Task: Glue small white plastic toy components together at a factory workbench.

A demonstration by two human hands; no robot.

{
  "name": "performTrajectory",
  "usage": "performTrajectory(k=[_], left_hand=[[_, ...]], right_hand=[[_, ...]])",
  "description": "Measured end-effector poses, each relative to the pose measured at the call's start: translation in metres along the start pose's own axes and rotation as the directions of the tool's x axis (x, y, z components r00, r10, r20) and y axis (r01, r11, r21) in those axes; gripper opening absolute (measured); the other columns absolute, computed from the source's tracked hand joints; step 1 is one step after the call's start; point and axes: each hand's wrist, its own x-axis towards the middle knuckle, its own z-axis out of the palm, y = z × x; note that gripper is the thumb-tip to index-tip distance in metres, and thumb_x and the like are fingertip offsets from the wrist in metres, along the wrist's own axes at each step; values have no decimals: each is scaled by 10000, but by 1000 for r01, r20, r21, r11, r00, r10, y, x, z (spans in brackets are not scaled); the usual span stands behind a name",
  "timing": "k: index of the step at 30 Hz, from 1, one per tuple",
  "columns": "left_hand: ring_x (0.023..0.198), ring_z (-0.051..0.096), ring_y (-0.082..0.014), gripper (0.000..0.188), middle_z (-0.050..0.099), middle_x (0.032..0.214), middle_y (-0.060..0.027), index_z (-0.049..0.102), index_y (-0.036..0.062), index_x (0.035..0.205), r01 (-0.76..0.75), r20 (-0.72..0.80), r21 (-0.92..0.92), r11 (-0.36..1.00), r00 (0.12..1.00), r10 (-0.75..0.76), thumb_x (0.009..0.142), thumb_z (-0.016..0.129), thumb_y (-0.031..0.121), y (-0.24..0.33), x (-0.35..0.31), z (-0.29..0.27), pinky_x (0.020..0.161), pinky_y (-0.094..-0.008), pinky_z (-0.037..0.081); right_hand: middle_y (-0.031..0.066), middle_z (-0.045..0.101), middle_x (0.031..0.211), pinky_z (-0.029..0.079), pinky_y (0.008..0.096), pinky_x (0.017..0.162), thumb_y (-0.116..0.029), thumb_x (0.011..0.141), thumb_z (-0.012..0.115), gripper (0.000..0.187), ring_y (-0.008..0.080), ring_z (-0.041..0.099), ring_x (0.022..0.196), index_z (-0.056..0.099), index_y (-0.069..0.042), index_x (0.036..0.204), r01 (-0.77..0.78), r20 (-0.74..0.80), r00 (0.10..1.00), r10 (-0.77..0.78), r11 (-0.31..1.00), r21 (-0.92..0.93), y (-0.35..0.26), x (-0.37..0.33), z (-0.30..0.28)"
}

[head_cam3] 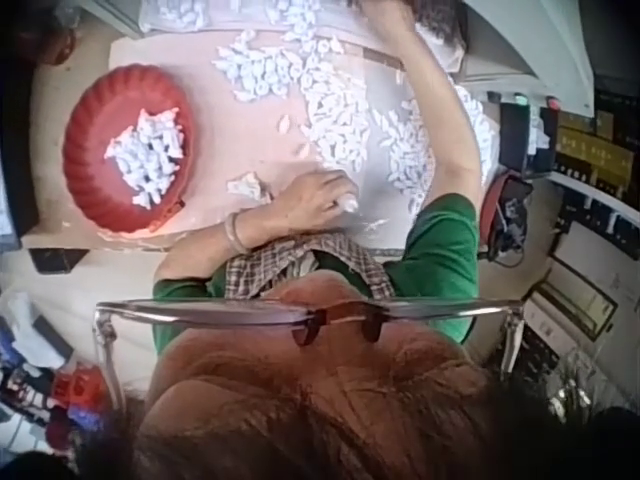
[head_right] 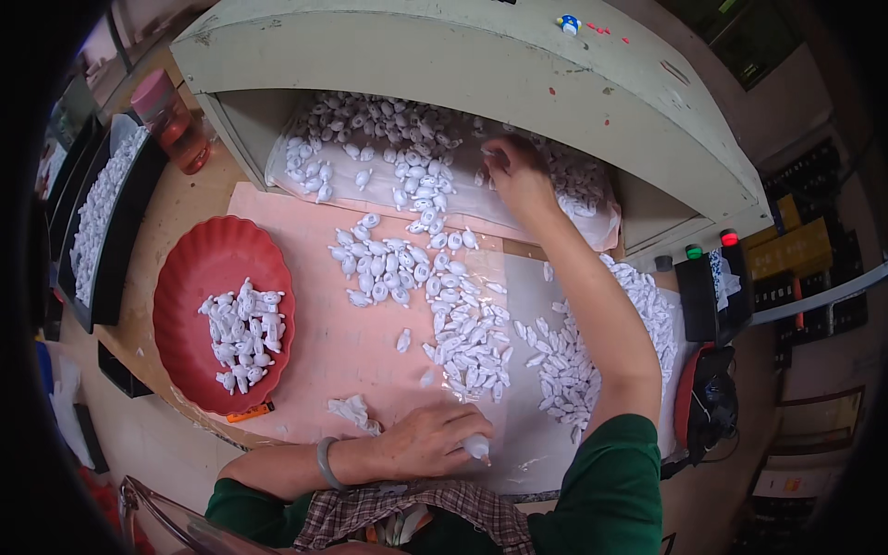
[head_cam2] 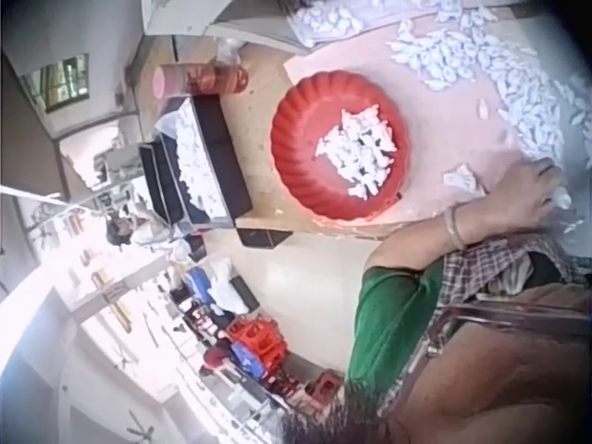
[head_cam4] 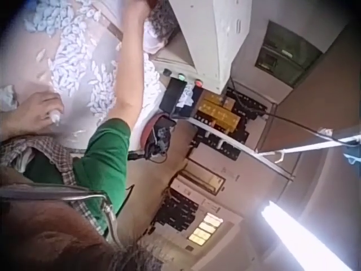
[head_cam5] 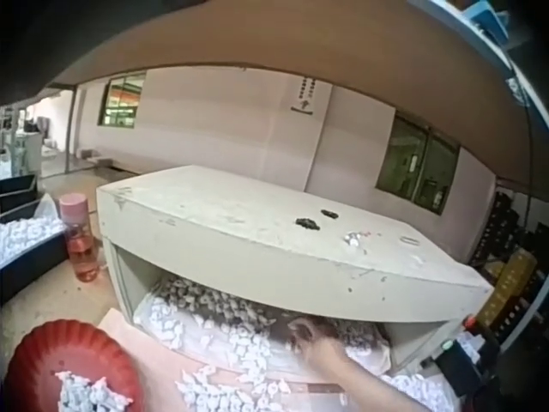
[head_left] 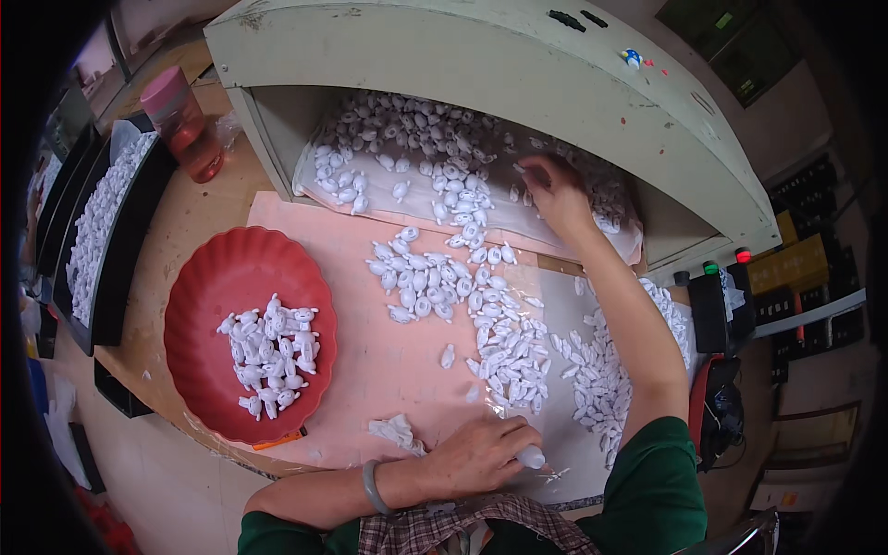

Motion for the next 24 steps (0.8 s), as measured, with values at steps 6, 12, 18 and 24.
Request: performTrajectory(k=[6, 12, 18, 24], left_hand=[[908, 617, -316, 317, 625, 979, -117, 593, 62, 1041, -41, -57, 28, 999, 997, 43, 762, 728, 133, 0, 1, -7, 800, -418, 476], [917, 616, -317, 333, 623, 981, -128, 595, 54, 1059, -66, -77, 37, 997, 995, 68, 753, 718, 103, -1, 2, -8, 802, -402, 470], [879, 616, -301, 292, 622, 945, -105, 590, 54, 1022, -30, -42, 4, 1000, 999, 30, 755, 702, 92, 0, 1, -6, 764, -402, 463], [879, 613, -294, 290, 619, 939, -97, 588, 53, 1017, -61, -54, 26, 998, 997, 62, 754, 702, 93, 1, 3, -4, 759, -405, 461]], right_hand=[[184, 647, 1077, 466, 446, 892, -116, 823, 623, 304, 379, 587, 1050, 603, -33, 1115, 351, -297, 835, -463, 865, -359, 42, 80, 55], [191, 663, 938, 496, 423, 806, -68, 777, 635, 262, 361, 633, 925, 629, -10, 1032, 337, -236, 877, -419, 886, -318, 58, 81, 58], [123, 668, 825, 497, 329, 726, -73, 793, 662, 197, 236, 638, 775, 642, -5, 977, 197, 200, 964, -176, 976, -90, 55, 58, 10], [121, 673, 946, 493, 328, 786, -138, 865, 661, 198, 254, 639, 868, 646, -45, 1040, 279, 35, 959, -282, 957, 75, 72, 77, 17]])
